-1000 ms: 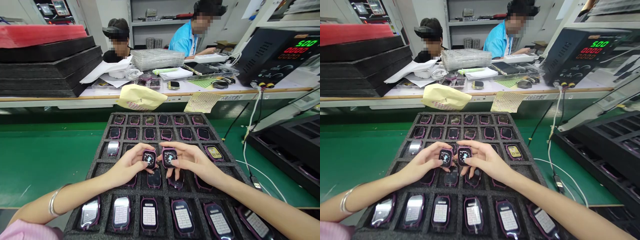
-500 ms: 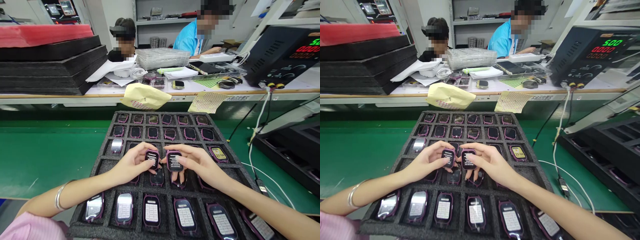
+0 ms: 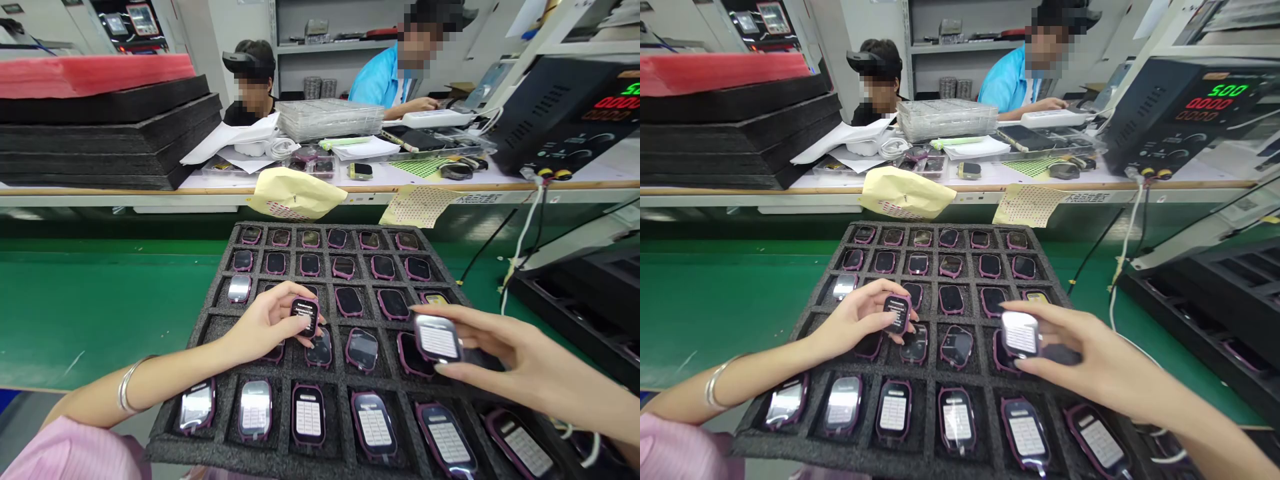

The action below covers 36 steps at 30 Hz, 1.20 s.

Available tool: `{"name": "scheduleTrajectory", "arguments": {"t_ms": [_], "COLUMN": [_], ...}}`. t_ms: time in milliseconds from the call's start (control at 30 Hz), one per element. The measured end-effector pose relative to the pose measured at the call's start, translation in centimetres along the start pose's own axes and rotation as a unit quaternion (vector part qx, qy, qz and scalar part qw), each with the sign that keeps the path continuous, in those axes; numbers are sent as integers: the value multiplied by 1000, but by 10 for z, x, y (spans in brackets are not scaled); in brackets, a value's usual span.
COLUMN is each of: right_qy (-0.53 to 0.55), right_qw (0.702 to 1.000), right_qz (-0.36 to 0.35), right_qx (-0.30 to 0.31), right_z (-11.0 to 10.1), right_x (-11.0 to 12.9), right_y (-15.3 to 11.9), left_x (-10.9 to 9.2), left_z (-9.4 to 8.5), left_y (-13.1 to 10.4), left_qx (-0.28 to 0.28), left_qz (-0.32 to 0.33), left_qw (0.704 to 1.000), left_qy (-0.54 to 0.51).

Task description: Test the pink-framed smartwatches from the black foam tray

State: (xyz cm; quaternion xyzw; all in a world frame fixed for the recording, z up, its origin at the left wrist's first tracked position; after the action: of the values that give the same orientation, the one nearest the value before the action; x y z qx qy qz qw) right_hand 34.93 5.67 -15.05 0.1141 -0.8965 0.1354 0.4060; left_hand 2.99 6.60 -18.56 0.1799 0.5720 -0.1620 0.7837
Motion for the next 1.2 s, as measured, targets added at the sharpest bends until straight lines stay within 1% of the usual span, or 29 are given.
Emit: {"name": "scheduleTrajectory", "arguments": {"t_ms": [67, 167, 267, 367, 433, 533, 633, 667, 733, 800, 833, 900, 967, 1000, 1067, 1133, 1167, 1200], "right_qy": [-125, -216, -260, -280, -264, -234, -233, -240, -271, -322, -350, -398, -421, -419, -387, -332, -304, -283], "right_qw": [991, 973, 960, 951, 954, 963, 965, 963, 954, 935, 923, 902, 894, 896, 911, 935, 946, 954], "right_qz": [-32, -53, -86, -120, -125, -124, -121, -119, -124, -136, -144, -143, -127, -119, -96, -59, -34, -11], "right_qx": [-38, -62, -52, -53, -62, -60, -25, -17, -25, -55, -71, -85, -85, -86, -101, -111, -110, -104], "right_z": [-17, -31, -35, -35, -33, -25, -10, -4, 7, 18, 23, 31, 38, 41, 44, 45, 45, 44], "right_x": [-17, -37, -44, -37, -28, -16, -10, -9, -9, -6, -4, 2, 7, 8, 6, 0, -4, -7], "right_y": [-11, -23, -27, -19, -10, 3, 11, 13, 15, 14, 12, 6, -2, -6, -11, -11, -9, -7], "left_x": [-4, -13, -23, -27, -26, -22, -19, -19, -20, -22, -23, -24, -23, -22, -21, -22, -23, -23], "left_z": [-3, -13, -27, -34, -34, -31, -30, -32, -37, -44, -48, -54, -58, -58, -54, -45, -39, -32], "left_y": [-7, -25, -44, -53, -52, -48, -47, -49, -55, -64, -69, -79, -89, -92, -94, -89, -83, -77], "left_qx": [12, 21, -16, -74, -98, -102, -76, -64, -44, -39, -40, -38, -31, -27, -29, -40, -42, -31], "left_qz": [-3, -25, -37, -29, -28, -26, -19, -17, -12, 2, 11, 27, 32, 38, 66, 106, 122, 131], "left_qw": [1000, 994, 988, 986, 984, 985, 985, 984, 972, 941, 917, 861, 808, 779, 708, 630, 598, 576], "left_qy": [27, 107, 150, 146, 145, 138, 151, 167, 231, 337, 396, 506, 588, 625, 702, 768, 791, 806]}}
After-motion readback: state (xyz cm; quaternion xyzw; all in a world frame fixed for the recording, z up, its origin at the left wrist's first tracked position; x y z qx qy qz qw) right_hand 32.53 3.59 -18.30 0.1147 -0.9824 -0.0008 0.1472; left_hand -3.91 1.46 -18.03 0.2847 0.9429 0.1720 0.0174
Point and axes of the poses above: each hand's wrist, its own y-axis towards the middle knuckle, its own z-axis out of the palm, x = y × z, the point moved 1 cm from there along y, towards the middle knuckle, and after that the axes turned 9 degrees about z, right-handed, at the moved point
